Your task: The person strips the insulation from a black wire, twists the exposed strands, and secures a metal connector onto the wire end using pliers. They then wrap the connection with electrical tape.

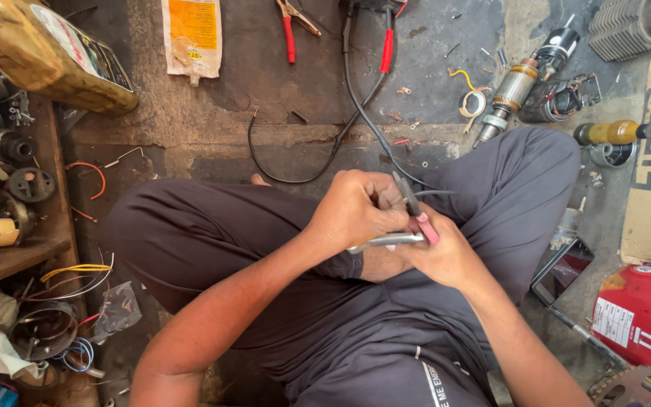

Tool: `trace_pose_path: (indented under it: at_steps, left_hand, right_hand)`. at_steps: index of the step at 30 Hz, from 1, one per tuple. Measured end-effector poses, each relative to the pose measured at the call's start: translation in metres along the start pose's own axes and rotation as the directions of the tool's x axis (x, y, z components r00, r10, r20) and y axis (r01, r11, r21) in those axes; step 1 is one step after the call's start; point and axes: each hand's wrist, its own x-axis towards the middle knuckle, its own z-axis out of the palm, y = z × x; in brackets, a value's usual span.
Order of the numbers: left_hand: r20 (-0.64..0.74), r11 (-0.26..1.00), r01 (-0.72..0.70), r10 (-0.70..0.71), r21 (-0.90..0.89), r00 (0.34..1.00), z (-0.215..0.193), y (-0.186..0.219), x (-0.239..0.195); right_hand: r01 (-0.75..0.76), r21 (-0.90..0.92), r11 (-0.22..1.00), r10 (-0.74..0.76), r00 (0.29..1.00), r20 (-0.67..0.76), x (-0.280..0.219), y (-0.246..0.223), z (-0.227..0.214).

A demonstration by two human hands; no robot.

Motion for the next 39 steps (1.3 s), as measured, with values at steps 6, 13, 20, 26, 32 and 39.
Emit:
trace_pose_path:
  at_steps: [6, 13, 20, 26, 32, 39]
  left_hand:
    - [0.008, 0.999, -0.012, 0.012, -0.032, 1.0, 0.0, -0.013, 0.002]
    - [0.182, 0.943, 0.108, -0.052, -0.313, 0.982, -0.01, -0.02, 0.015]
    - [0.455, 0.975, 0.121, -0.023, -0.187, 0.89, -0.025, -0.016, 0.008]
    - [0.462, 0.784, 0.263, 0.035, -0.563, 0.886, -0.007, -0.047, 0.015]
    - [0.615, 0.865, 0.254, 0.078, -0.433, 0.785, 0.017, -0.061, 0.015]
    - [0.545, 0.829, 0.292, 0.019, -0.478, 0.838, 0.04, -0.094, -0.002]
  right_hand:
    - [0.066, -0.063, 0.996, -0.07, 0.995, -0.071, 0.009, 0.036, 0.005]
    - [0.066, 0.008, 0.998, -0.065, 0.993, -0.1, 0.015, 0.063, 0.001]
    - [0.109, -0.028, 0.994, -0.112, 0.975, -0.191, 0.01, 0.069, -0.001]
    - [0.042, 0.532, 0.845, 0.012, 0.995, -0.097, 0.018, 0.084, 0.002]
    - [-0.123, 0.728, 0.674, 0.197, 0.98, -0.017, 0.004, 0.056, 0.007]
    - [-0.11, 0.74, 0.664, -0.112, 0.964, 0.243, -0.017, 0.061, 0.034]
